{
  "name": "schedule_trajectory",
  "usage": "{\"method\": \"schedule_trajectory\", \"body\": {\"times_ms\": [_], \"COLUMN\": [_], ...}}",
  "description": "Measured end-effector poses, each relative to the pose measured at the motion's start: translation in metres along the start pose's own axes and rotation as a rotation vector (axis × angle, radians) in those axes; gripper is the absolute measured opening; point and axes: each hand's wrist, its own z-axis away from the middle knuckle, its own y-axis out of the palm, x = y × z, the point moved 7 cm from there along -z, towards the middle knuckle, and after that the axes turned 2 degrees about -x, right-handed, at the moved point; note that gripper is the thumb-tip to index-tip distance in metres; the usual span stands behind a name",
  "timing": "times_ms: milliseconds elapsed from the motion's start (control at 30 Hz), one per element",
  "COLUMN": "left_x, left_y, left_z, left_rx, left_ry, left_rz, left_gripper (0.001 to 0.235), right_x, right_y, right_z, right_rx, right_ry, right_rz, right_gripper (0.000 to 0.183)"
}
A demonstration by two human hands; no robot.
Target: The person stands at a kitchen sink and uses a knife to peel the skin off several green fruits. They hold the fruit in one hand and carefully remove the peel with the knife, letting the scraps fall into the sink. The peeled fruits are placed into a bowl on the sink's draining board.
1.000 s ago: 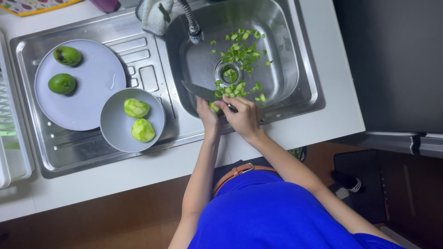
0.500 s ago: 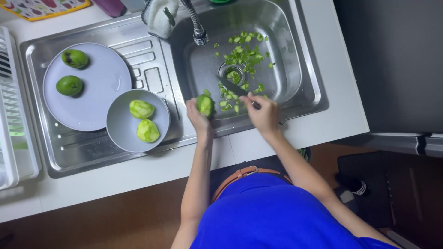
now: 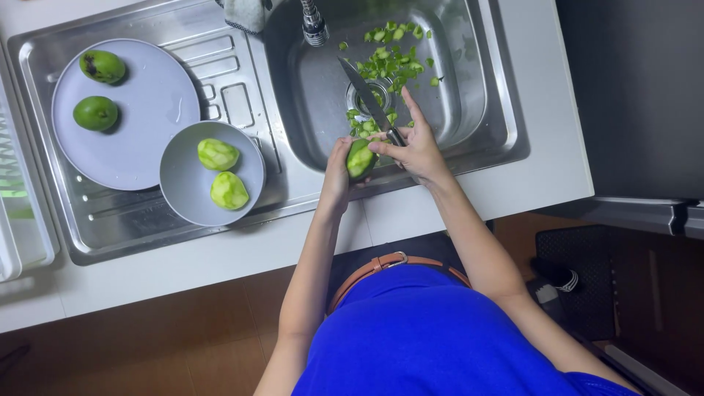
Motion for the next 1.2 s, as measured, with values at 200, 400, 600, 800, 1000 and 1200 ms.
{"method": "schedule_trajectory", "body": {"times_ms": [200, 400, 600, 800, 1000, 1200], "left_x": [-0.010, -0.016, -0.015, -0.007, -0.042, -0.055], "left_y": [0.003, 0.000, -0.026, -0.056, -0.034, 0.007], "left_z": [0.017, 0.026, 0.026, 0.016, 0.024, 0.026], "left_rx": [0.045, 0.089, -0.256, -0.307, -0.312, -0.258], "left_ry": [-0.096, 0.352, 0.189, 0.238, 0.452, 0.585], "left_rz": [-0.089, -0.271, -0.265, -0.181, -0.651, -0.761], "left_gripper": [0.049, 0.077, 0.057, 0.050, 0.059, 0.055], "right_x": [-0.026, -0.030, -0.014, -0.015, 0.006, 0.000], "right_y": [-0.008, -0.024, -0.034, -0.032, -0.014, 0.012], "right_z": [-0.001, -0.007, -0.011, -0.008, -0.001, 0.009], "right_rx": [-0.051, -0.145, -0.212, -0.237, -0.177, 0.045], "right_ry": [-0.027, -0.089, -0.177, -0.183, -0.088, 0.215], "right_rz": [-0.061, 0.100, 0.255, 0.350, 0.181, -0.261], "right_gripper": [0.106, 0.079, 0.057, 0.059, 0.067, 0.056]}}
